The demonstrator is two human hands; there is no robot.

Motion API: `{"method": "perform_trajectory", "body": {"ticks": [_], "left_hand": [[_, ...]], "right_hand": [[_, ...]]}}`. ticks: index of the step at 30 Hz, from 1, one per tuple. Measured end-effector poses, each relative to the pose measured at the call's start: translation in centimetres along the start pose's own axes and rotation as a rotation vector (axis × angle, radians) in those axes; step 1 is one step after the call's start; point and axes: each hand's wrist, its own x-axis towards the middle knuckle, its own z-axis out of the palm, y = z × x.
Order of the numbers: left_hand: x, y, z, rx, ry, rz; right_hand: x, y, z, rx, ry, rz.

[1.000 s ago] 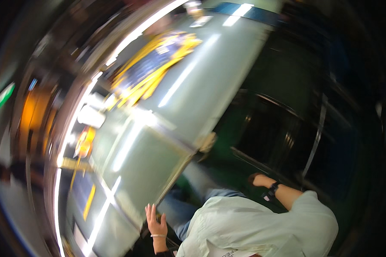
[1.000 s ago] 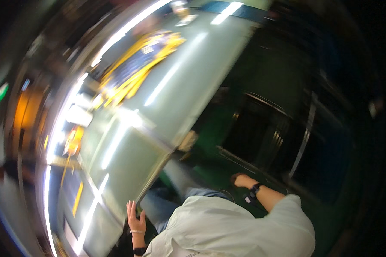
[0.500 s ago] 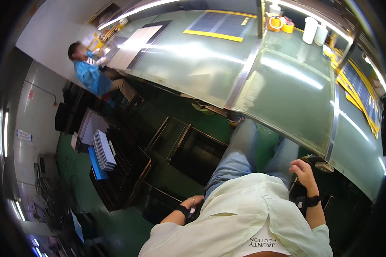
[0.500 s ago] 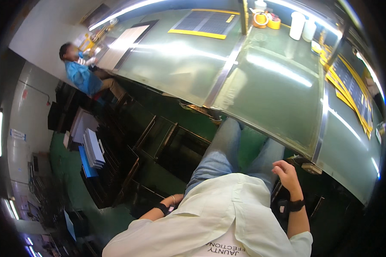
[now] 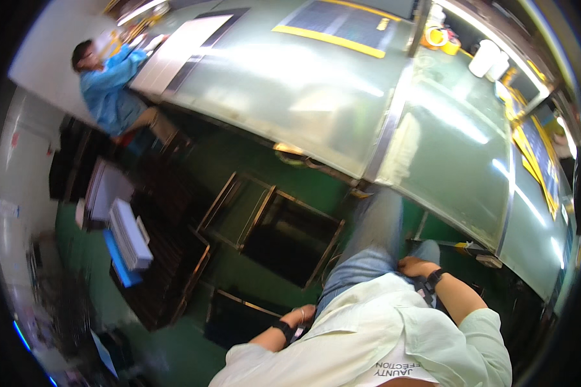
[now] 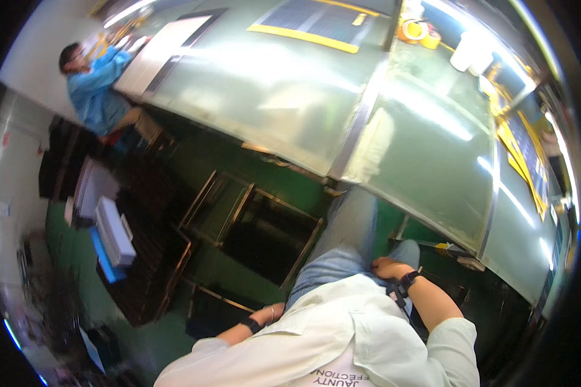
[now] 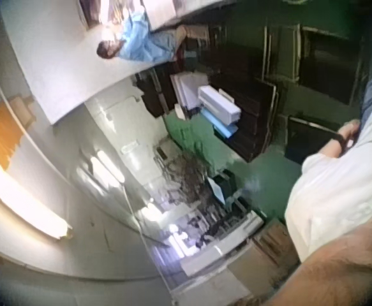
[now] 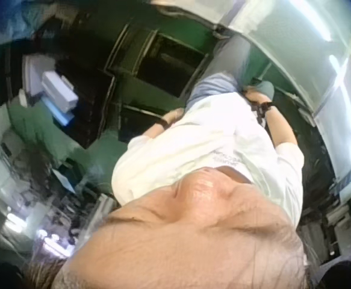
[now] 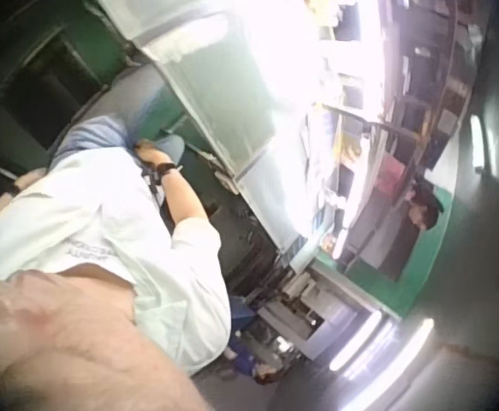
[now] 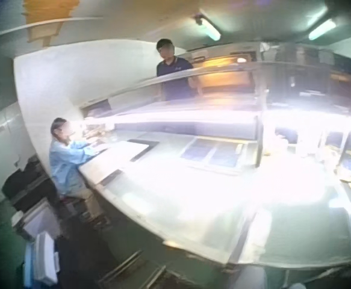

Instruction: Sorting industrial sheets on a light table and placing them into vertical racks.

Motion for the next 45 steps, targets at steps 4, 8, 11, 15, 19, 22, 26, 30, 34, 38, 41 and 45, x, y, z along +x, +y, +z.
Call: {"method": "perform_trajectory", "body": {"ticks": [4, 8, 11, 15, 19, 22, 26, 30, 34, 38, 41, 45], "left_hand": [[2.7, -10.5, 7.6, -0.808, 0.048, -0.423], [4.1, -10.5, 1.6, -1.194, -0.04, -0.538], [9.8, -9.1, -4.7, -1.07, -0.094, -0.514], [18.9, -3.4, -15.5, -0.873, -0.169, -0.453], [25.0, 2.6, -22.6, -0.775, -0.208, -0.436], [26.7, 4.9, -24.2, -0.756, -0.243, -0.461], [26.5, 6.3, -25.0, -0.753, -0.303, -0.513], [22.0, 5.7, -21.1, -0.856, -0.318, -0.577], [14.0, 5.1, -14.2, -1.036, -0.28, -0.621], [6.8, 6.2, -4.6, -1.266, -0.19, -0.629], [3.1, 7.5, 3.0, -1.418, -0.102, -0.602], [2.2, 6.8, 2.4, -1.826, -0.034, -0.403]], "right_hand": [[1.1, -1.8, 0.1, 0.141, -0.182, -0.05], [-1.5, -1.1, -0.9, 0.205, -0.3, 0.013], [4.2, 5.0, 6.1, 0.353, -0.364, -0.196], [7.5, 8.3, 13.2, 0.575, -0.272, -0.404], [5.6, 9.0, 13.4, 0.467, -0.213, -0.552], [4.7, 10.3, 12.3, 0.514, -0.169, -0.546], [3.2, 9.6, 12.1, 0.591, -0.142, -0.534], [-1.8, 8.2, 11.7, 0.598, -0.23, -0.556], [-3.5, 9.6, 11.3, 0.543, -0.236, -0.458], [-4.5, 11.3, 10.0, 0.614, -0.238, -0.425], [-5.3, 9.8, 4.3, 0.474, -0.081, -0.282], [-9.5, 4.0, -4.3, 0.768, 0.049, -0.354]]}}
